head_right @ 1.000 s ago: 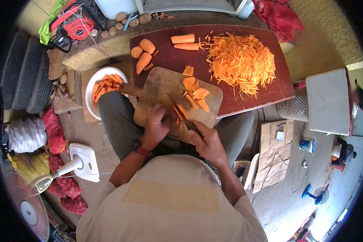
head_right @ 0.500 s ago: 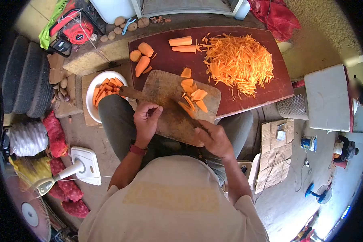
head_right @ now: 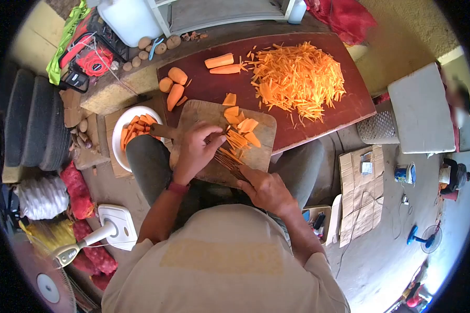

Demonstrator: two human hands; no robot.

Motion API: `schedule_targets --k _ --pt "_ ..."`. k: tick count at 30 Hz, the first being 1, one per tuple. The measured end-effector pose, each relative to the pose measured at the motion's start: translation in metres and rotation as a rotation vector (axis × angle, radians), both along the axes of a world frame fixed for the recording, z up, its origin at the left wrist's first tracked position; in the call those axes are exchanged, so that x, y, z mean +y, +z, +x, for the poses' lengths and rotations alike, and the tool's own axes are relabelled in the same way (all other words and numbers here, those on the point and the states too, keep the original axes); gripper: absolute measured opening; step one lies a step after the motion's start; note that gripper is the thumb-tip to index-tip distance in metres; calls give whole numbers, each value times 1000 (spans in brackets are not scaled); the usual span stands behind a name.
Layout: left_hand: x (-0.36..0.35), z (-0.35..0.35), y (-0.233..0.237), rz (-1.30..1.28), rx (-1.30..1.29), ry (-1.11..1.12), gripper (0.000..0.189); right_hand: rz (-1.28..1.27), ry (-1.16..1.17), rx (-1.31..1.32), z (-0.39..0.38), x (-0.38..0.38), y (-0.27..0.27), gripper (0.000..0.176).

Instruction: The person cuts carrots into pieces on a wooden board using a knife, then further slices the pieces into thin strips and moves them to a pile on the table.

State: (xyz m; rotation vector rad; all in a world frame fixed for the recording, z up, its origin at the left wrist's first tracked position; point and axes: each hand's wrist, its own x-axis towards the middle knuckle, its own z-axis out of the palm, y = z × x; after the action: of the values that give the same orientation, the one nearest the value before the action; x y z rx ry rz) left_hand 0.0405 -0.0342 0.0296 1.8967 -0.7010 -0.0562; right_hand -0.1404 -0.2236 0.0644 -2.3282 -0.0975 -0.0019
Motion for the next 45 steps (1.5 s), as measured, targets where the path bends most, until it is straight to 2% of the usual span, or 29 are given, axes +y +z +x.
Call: schedule_targets --k 2,5,8,11,14,20,23,26,29,30,33,34,37,40,43,45 --pt "-14 13 -5 107 -226 -83 25 -14 -1 5 -1 1 1 42" --pt "-40 19 3 242 -192 -189 35 -41 10 40 -1 3 7 42" --pt "-58 25 -14 338 -377 -228 44 -73 12 9 -5 5 4 43" --pt "-70 32 -11 459 -328 -347 43 -101 17 35 -6 5 1 44" --pt "-75 40 -18 582 -455 -355 39 -89 5 25 -6 5 5 44" --pt "-79 39 -2 649 -513 -390 24 -80 7 -45 -9 7 -1 45" --pt "-84 43 -9 595 -533 -373 13 -90 16 -20 -9 6 -1 46" --pt "-80 47 0 424 -415 -284 14 -97 15 -9 -10 5 0 44" --pt "-59 47 11 311 -388 -159 22 -108 13 -13 -10 6 5 41" --pt "-46 50 14 282 -400 -177 30 -110 13 -9 -10 5 5 41" --pt "-14 39 21 287 -85 -98 32 -110 20 6 -8 4 5 41" --pt "-5 39 14 285 -78 -91 34 -109 23 12 -8 4 4 41" --pt "5 38 18 485 146 -91 27 -97 13 -25 -8 3 -2 46" --pt "10 38 -2 596 -258 -23 29 -94 9 -12 -7 1 -1 45" --pt "-3 40 2 565 -373 -42 34 -80 12 -23 -7 2 1 45" --pt "-22 43 6 502 -351 -122 35 -77 17 -10 -7 3 5 42"
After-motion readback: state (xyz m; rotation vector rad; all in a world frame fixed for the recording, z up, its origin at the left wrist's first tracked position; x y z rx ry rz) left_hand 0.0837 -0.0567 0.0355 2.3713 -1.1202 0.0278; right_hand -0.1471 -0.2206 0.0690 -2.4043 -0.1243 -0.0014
